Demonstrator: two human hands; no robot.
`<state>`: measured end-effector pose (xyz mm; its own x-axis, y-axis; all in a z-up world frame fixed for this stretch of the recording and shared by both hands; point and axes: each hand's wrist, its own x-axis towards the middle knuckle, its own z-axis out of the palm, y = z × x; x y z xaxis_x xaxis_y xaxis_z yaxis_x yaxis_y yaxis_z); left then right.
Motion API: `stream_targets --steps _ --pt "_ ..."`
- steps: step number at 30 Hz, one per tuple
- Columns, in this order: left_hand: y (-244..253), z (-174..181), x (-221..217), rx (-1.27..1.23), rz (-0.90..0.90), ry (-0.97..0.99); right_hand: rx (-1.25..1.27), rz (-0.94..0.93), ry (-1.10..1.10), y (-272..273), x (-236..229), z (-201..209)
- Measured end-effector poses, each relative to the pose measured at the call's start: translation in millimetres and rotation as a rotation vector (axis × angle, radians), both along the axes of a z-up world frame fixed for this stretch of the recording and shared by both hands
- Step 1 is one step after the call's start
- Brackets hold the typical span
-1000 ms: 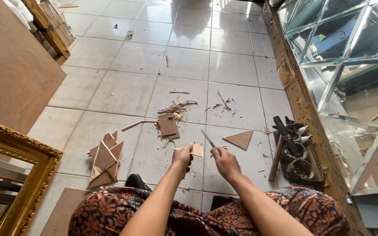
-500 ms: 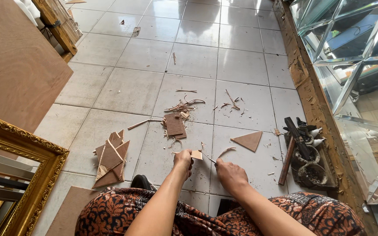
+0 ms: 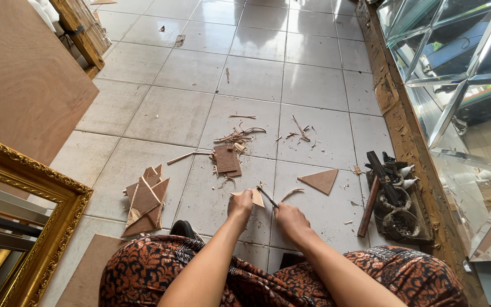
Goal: The person sits on the floor and uses a knife to carve and shape small triangular wooden pieces. They repeatedly hold the wood, shave off thin layers, and place the finished pieces into a pile.
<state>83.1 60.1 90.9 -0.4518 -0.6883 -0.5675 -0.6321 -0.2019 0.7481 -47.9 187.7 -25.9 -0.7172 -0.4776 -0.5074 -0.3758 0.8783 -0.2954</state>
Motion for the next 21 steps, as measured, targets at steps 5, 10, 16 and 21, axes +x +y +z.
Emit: stream_targets --steps 5,10,16,21 --pt "5 -31 -18 -0.046 -0.073 0.076 -0.375 -0.259 -0.297 16 3 21" --pt "-13 -91 -45 0.169 0.069 0.203 -0.681 -0.626 -0.678 15 0 64" --pt "-15 -65 -38 0.443 -0.013 0.292 -0.862 -0.705 -0.656 14 -19 55" --pt "-20 -59 -39 0.516 -0.105 0.342 -0.877 -0.642 -0.542 8 -24 49"
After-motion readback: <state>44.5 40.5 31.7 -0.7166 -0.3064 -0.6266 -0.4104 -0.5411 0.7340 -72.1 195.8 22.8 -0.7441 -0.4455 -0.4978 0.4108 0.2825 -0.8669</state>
